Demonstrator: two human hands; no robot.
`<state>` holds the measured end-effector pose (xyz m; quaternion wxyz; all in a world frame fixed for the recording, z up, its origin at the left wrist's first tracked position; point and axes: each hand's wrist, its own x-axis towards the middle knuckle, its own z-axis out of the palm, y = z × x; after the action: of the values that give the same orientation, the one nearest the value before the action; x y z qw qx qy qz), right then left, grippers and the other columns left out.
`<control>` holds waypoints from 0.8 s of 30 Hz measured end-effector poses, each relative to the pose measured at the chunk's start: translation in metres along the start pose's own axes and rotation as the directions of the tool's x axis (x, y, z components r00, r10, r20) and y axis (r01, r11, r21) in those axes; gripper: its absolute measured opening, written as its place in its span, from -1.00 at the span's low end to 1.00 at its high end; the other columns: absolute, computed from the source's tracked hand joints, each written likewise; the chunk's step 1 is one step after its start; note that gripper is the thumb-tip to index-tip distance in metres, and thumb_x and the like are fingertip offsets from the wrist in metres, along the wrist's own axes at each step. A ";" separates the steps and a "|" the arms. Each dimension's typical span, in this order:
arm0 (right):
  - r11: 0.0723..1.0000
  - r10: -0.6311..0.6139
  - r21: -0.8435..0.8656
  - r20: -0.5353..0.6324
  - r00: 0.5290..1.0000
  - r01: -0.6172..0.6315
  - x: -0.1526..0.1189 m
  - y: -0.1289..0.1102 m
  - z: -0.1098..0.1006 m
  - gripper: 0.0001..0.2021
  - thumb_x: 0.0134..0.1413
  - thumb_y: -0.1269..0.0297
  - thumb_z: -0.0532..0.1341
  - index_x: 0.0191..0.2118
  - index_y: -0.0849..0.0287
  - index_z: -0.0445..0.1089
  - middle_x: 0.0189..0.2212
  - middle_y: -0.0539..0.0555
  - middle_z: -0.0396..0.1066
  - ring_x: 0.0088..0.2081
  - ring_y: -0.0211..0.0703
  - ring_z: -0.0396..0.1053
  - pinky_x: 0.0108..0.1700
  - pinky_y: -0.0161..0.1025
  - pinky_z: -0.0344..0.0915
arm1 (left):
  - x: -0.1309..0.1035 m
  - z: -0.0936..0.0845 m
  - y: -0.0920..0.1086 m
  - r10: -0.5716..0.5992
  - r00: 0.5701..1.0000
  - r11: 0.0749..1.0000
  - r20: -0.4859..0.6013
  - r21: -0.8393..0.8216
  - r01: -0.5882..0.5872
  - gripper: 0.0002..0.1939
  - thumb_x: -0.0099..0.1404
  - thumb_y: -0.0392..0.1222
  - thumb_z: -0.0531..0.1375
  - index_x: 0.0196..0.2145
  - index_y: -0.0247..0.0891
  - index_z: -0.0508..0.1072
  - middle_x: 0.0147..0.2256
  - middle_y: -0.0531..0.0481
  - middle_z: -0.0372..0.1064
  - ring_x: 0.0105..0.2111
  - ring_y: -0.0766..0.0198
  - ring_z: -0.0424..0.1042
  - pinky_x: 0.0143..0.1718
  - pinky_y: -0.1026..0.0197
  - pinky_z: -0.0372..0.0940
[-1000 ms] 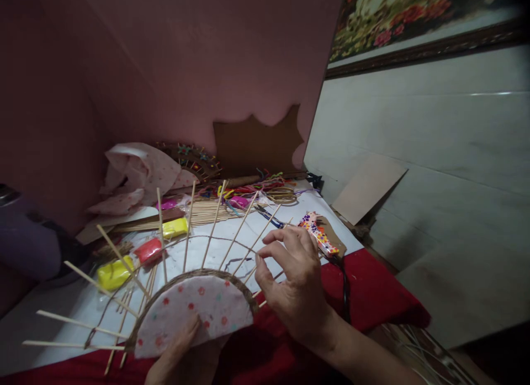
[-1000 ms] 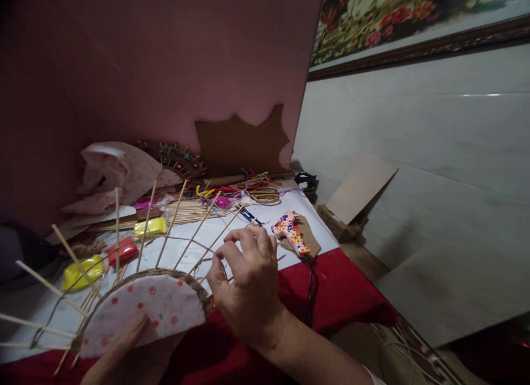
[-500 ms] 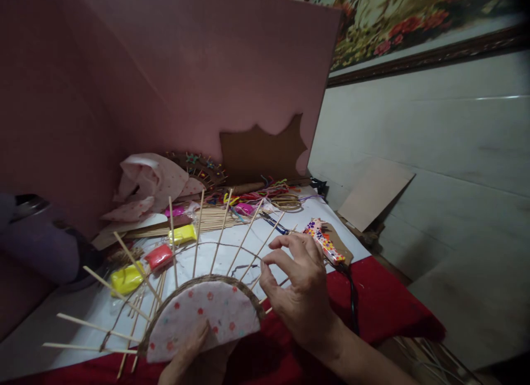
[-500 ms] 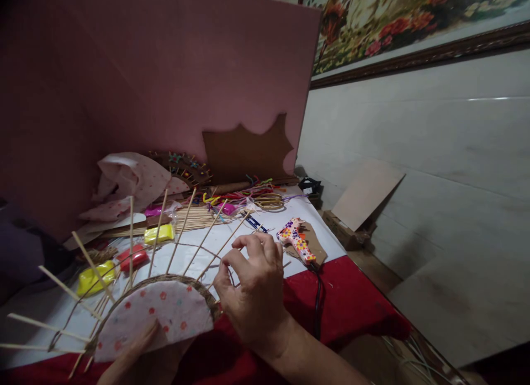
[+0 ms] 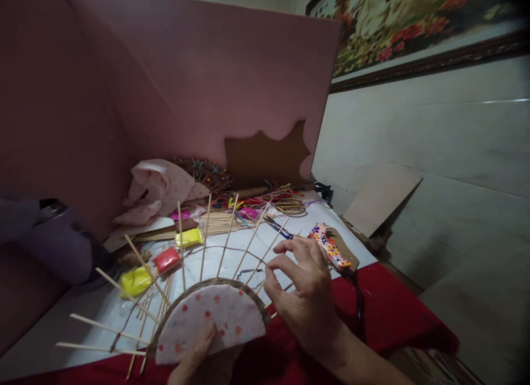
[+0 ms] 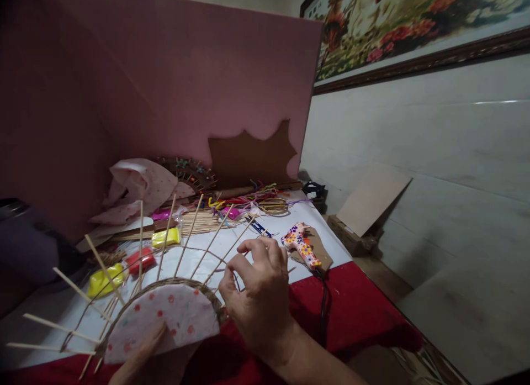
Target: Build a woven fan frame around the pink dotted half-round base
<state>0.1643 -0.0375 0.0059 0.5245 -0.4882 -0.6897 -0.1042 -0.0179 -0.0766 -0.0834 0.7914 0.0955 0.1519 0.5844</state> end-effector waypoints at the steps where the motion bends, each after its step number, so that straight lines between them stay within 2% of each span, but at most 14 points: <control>1: 1.000 0.002 -0.001 0.001 1.000 -0.002 0.000 0.000 0.000 -0.88 -0.15 0.52 0.24 -0.52 0.14 0.39 -0.35 0.06 0.36 -0.20 -0.04 0.22 -0.14 -0.04 0.16 | -0.001 0.004 0.000 0.004 1.000 1.000 -0.011 -0.006 -0.004 -0.66 0.27 -0.32 0.03 -0.11 -0.03 0.50 -0.05 -0.05 0.44 -0.02 0.12 0.38 0.08 -0.02 0.17; 5: 1.000 0.008 -0.005 0.005 1.000 -0.008 0.001 -0.001 0.000 -0.88 -0.14 0.51 0.24 -0.52 0.13 0.39 -0.35 0.05 0.36 -0.20 -0.03 0.22 -0.14 -0.04 0.15 | -0.007 0.025 -0.001 -0.015 0.999 1.000 -0.051 -0.012 0.014 -0.65 0.29 -0.33 0.02 -0.13 -0.02 0.51 -0.05 -0.03 0.44 0.01 0.11 0.35 0.11 -0.03 0.12; 8: 1.000 0.004 -0.007 0.002 1.000 -0.004 0.001 -0.001 0.000 -0.88 -0.14 0.51 0.24 -0.53 0.14 0.39 -0.35 0.05 0.36 -0.20 -0.04 0.21 -0.14 -0.05 0.15 | -0.009 0.033 -0.001 -0.005 0.998 1.000 -0.059 0.004 0.005 -0.67 0.28 -0.33 0.04 -0.14 -0.06 0.52 -0.06 -0.05 0.45 -0.01 0.09 0.37 0.11 -0.02 0.13; 14: 1.000 0.006 -0.013 0.008 1.000 -0.006 0.001 -0.001 0.000 -0.88 -0.13 0.50 0.22 -0.54 0.14 0.38 -0.35 0.05 0.35 -0.20 -0.06 0.21 -0.14 -0.06 0.15 | -0.008 0.033 -0.004 0.087 0.989 0.996 -0.118 0.041 -0.082 -0.64 0.27 -0.30 0.07 -0.02 -0.05 0.44 -0.08 -0.07 0.46 -0.04 0.06 0.39 0.08 -0.05 0.18; 18: 1.000 0.008 -0.021 0.010 1.000 -0.007 0.001 -0.001 0.000 -0.88 -0.13 0.50 0.23 -0.53 0.14 0.38 -0.35 0.05 0.35 -0.21 -0.05 0.21 -0.14 -0.05 0.15 | -0.007 0.034 -0.004 0.086 0.987 0.996 -0.137 0.025 -0.084 -0.61 0.25 -0.37 0.06 -0.04 -0.02 0.45 -0.09 -0.04 0.47 -0.04 0.08 0.40 0.06 -0.02 0.21; 24: 1.000 0.002 -0.009 0.000 1.000 -0.002 0.001 0.000 -0.001 -0.88 -0.13 0.51 0.22 -0.52 0.13 0.38 -0.36 0.05 0.35 -0.20 -0.05 0.21 -0.14 -0.06 0.16 | -0.006 0.031 -0.005 0.061 0.990 0.998 -0.129 0.021 -0.058 -0.62 0.24 -0.33 0.08 -0.03 -0.01 0.44 -0.11 -0.02 0.48 -0.04 0.08 0.39 0.06 0.00 0.22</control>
<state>0.1648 -0.0373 0.0075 0.5224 -0.4911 -0.6888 -0.1067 -0.0041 -0.0832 -0.0555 0.7612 0.0685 0.2050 0.6114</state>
